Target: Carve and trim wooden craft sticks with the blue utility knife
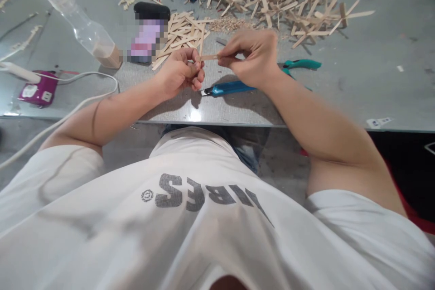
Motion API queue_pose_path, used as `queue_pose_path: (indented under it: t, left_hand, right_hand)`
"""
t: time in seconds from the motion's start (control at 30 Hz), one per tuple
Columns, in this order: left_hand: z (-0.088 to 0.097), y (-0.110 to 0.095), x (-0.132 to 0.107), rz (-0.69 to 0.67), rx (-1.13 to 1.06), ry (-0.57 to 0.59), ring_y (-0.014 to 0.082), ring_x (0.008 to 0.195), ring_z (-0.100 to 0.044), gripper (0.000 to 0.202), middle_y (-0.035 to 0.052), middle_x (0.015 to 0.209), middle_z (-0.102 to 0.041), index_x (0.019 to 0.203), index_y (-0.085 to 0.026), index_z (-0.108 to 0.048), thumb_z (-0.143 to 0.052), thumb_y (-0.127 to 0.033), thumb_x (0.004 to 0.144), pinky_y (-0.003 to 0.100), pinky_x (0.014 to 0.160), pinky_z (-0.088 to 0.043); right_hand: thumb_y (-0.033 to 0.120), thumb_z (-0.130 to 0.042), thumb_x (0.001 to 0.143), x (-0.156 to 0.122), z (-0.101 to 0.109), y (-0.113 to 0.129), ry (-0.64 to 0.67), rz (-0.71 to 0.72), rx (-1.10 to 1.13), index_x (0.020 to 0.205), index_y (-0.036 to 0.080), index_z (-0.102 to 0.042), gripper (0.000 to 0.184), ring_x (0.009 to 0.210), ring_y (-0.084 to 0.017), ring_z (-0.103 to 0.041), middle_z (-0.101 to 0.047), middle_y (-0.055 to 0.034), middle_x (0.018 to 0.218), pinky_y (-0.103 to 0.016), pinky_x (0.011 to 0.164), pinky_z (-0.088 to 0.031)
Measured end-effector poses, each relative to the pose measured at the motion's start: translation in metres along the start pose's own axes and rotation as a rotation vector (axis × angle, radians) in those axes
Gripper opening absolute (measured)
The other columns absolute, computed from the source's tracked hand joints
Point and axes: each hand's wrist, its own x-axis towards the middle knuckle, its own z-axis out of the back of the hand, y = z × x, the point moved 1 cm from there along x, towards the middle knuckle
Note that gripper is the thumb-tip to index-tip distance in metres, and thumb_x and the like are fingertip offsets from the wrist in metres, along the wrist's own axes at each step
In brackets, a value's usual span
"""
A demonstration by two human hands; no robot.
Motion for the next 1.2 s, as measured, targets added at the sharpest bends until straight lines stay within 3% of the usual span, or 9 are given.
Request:
queue_pose_path:
  t: [0.2,0.37,0.53,0.83,1.03,1.2]
  left_hand:
    - [-0.002,-0.002,-0.001,0.024,0.048,-0.002,0.0103,0.047,-0.063,0.035,-0.0072,0.058,-0.065,0.083,-0.026,-0.050,-0.063,-0.015,0.114,0.023,0.051,-0.043]
    - [-0.004,-0.001,-0.003,0.057,0.060,0.069,0.0113,0.049,-0.067,0.027,-0.0051,0.061,-0.068,0.084,-0.023,-0.055,-0.068,-0.012,0.105,0.022,0.052,-0.046]
    - [-0.006,0.000,-0.004,0.047,0.075,0.046,0.0094,0.047,-0.066,0.027,-0.0066,0.063,-0.067,0.086,-0.023,-0.054,-0.071,-0.013,0.104,0.020,0.052,-0.044]
    - [-0.011,-0.005,-0.009,0.022,0.206,0.066,0.0024,0.041,-0.048,0.031,-0.0071,0.065,-0.067,0.085,-0.022,-0.051,-0.057,-0.004,0.110,0.022,0.047,-0.028]
    - [-0.013,-0.010,-0.013,0.040,0.264,0.060,0.0011,0.037,-0.041,0.034,-0.0077,0.065,-0.067,0.086,-0.021,-0.052,-0.052,-0.001,0.114,0.024,0.048,-0.026]
    - [-0.013,-0.011,-0.013,0.061,0.227,0.088,0.0016,0.037,-0.041,0.034,-0.0062,0.065,-0.069,0.086,-0.021,-0.054,-0.052,-0.003,0.115,0.022,0.046,-0.028]
  right_hand:
    - [0.068,-0.102,0.075,-0.002,-0.007,-0.008,-0.025,0.082,0.000,0.073,0.041,-0.081,0.034,0.088,-0.033,-0.069,-0.087,-0.0082,0.093,-0.059,0.086,-0.060]
    - [0.070,-0.098,0.085,-0.006,-0.011,-0.006,0.042,0.071,-0.053,0.078,0.037,-0.079,0.039,0.094,-0.035,-0.077,-0.085,-0.0087,0.095,-0.057,0.091,-0.068]
    - [0.071,-0.097,0.089,-0.008,-0.013,-0.002,0.057,0.068,-0.072,0.083,0.035,-0.079,0.040,0.096,-0.033,-0.078,-0.087,-0.0084,0.098,-0.055,0.095,-0.070]
    - [0.072,-0.098,0.092,-0.011,-0.016,0.004,0.068,0.044,-0.096,0.087,0.033,-0.080,0.043,0.099,-0.033,-0.078,-0.085,-0.0095,0.098,-0.055,0.097,-0.069]
    - [0.067,-0.100,0.091,-0.013,-0.015,0.015,0.069,-0.013,-0.126,0.090,0.034,-0.081,0.039,0.108,-0.036,-0.080,-0.085,-0.0099,0.100,-0.057,0.099,-0.070]
    - [0.074,-0.102,0.084,-0.016,-0.012,0.025,0.084,-0.088,-0.145,0.094,0.036,-0.083,0.043,0.115,-0.040,-0.079,-0.086,-0.0109,0.104,-0.059,0.097,-0.072]
